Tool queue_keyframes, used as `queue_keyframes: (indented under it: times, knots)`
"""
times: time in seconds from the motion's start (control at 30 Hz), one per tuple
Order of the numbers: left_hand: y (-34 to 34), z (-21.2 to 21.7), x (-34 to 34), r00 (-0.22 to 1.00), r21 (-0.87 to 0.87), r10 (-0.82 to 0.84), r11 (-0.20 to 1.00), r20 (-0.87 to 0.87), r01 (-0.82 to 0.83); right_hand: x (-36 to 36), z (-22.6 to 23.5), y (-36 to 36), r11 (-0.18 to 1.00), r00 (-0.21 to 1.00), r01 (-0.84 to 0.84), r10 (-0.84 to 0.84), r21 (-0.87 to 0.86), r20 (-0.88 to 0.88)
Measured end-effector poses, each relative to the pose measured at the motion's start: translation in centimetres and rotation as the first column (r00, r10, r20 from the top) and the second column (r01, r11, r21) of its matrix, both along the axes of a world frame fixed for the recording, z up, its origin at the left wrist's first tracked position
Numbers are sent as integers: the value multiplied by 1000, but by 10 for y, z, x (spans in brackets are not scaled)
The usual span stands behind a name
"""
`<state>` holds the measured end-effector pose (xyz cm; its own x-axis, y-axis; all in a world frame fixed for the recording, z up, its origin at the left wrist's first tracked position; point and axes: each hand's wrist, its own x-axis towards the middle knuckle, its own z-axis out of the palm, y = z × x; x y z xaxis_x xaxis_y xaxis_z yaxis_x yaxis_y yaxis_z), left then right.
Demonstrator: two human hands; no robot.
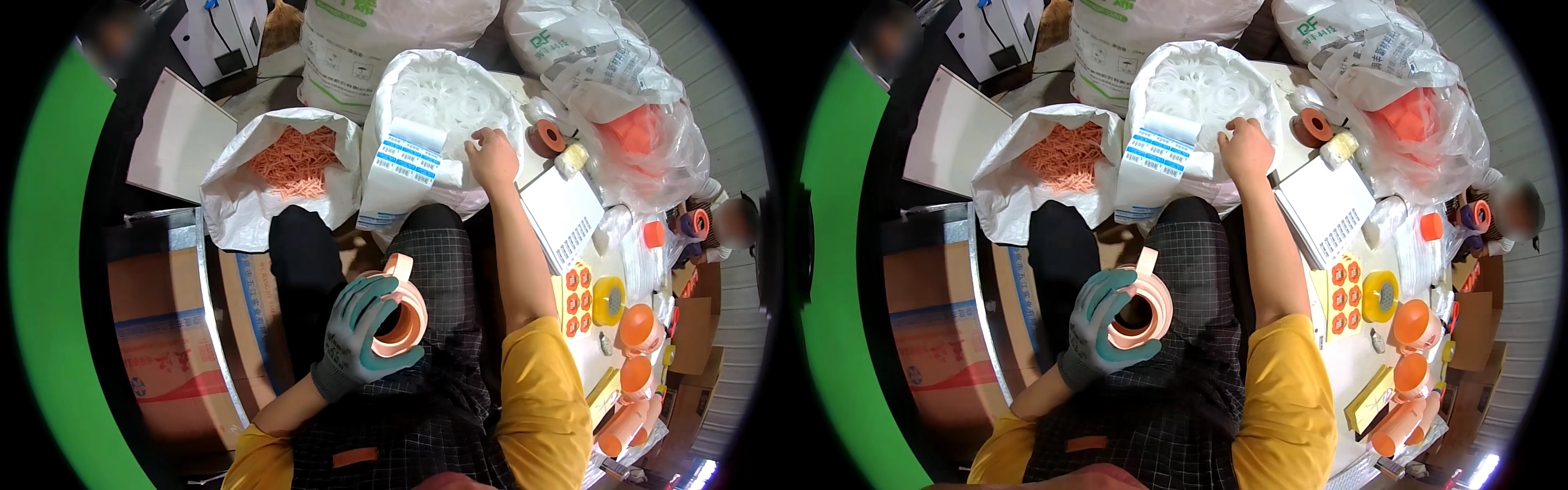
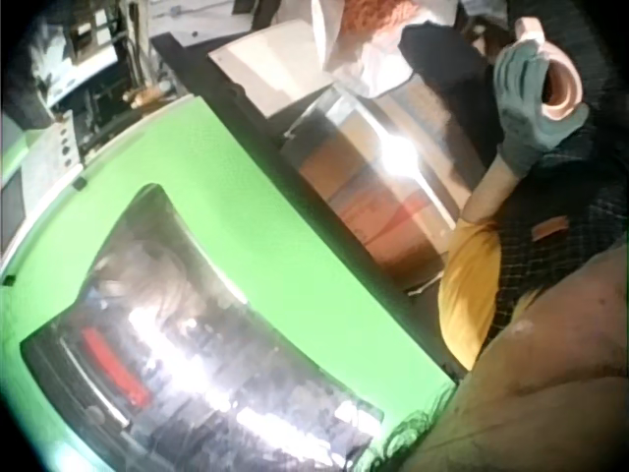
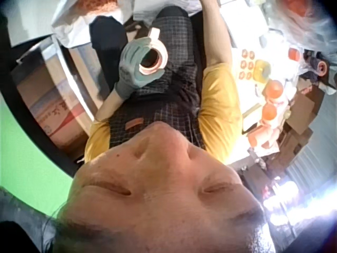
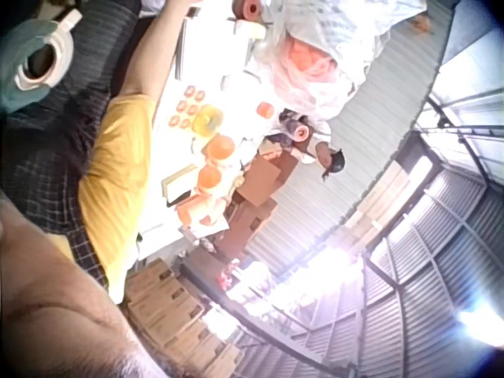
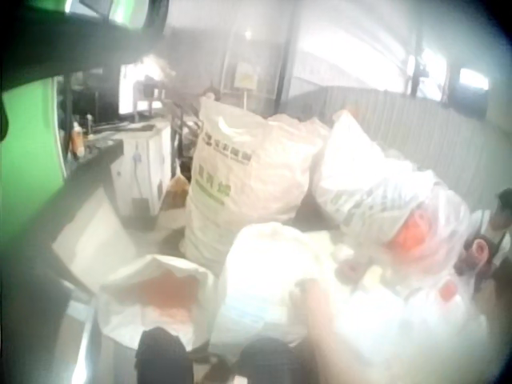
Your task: The person applies small white labels and orange stickers to the sides of pink plastic bottles by hand.
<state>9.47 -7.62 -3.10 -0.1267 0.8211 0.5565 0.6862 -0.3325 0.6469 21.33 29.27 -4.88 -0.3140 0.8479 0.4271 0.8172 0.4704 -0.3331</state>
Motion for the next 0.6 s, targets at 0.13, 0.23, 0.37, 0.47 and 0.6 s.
queue_keyframes:
  times: [0.13,0.23,0.37,0.47,0.6]
  knots:
    - [-3,1,-1,999,-15,-15,1000,42,16,4,-8,5,997,999,29,-26,78,-45]
    - [2,-4,1,1000,-41,-5,999,21,6,0,-10,12,999,997,47,-46,-20,66]
    - [5,10,0,996,-30,7,999,-90,-10,-7,8,-1,999,998,-17,14,-41,-56]
    - [-4,2,-1,986,-101,53,992,-156,-69,6,40,-44,966,954,-180,126,-184,-272]
    - [-7,-15,4,990,63,138,989,-26,-136,32,63,-154,525,716,-685,360,-505,-598]
